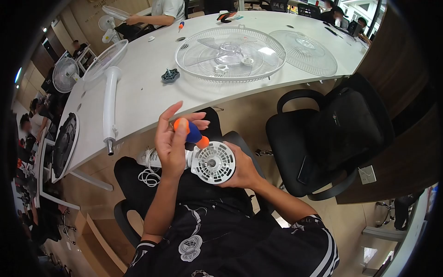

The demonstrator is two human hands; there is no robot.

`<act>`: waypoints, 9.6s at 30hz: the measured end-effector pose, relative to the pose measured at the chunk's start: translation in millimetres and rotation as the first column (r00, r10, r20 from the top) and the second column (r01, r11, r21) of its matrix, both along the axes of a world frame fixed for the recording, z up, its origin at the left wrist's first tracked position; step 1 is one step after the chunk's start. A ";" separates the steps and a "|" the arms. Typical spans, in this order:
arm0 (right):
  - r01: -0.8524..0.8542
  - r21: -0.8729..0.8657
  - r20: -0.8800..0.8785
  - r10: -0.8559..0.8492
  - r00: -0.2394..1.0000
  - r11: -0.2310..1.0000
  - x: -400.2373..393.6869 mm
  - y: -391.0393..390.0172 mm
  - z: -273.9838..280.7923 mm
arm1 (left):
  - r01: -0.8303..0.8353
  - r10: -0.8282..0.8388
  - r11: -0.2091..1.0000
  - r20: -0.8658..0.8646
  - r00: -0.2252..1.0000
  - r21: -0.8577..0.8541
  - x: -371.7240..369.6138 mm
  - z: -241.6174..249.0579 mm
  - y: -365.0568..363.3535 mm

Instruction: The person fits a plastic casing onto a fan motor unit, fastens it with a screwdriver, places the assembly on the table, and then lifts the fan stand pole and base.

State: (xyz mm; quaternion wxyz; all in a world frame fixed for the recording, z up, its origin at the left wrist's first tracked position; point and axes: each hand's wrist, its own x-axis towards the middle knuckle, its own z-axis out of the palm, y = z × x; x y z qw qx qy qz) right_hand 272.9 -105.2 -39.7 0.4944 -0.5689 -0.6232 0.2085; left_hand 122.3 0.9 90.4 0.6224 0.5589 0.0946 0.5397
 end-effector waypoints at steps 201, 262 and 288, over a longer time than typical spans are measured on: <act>-0.218 0.049 0.077 0.214 0.974 0.975 33.1 22.0 -26.0 | 0.385 -0.409 0.900 0.090 0.908 0.204 8.1 -36.5 -9.5; -0.220 0.100 0.023 0.219 0.975 0.970 28.5 22.3 -28.4 | 0.189 -0.202 0.921 0.003 0.979 0.341 6.0 -16.6 -17.7; -0.229 0.159 0.040 0.226 0.973 0.960 26.8 21.1 -16.9 | 0.224 -0.226 0.972 -0.023 0.974 -0.064 -4.5 -10.0 -26.6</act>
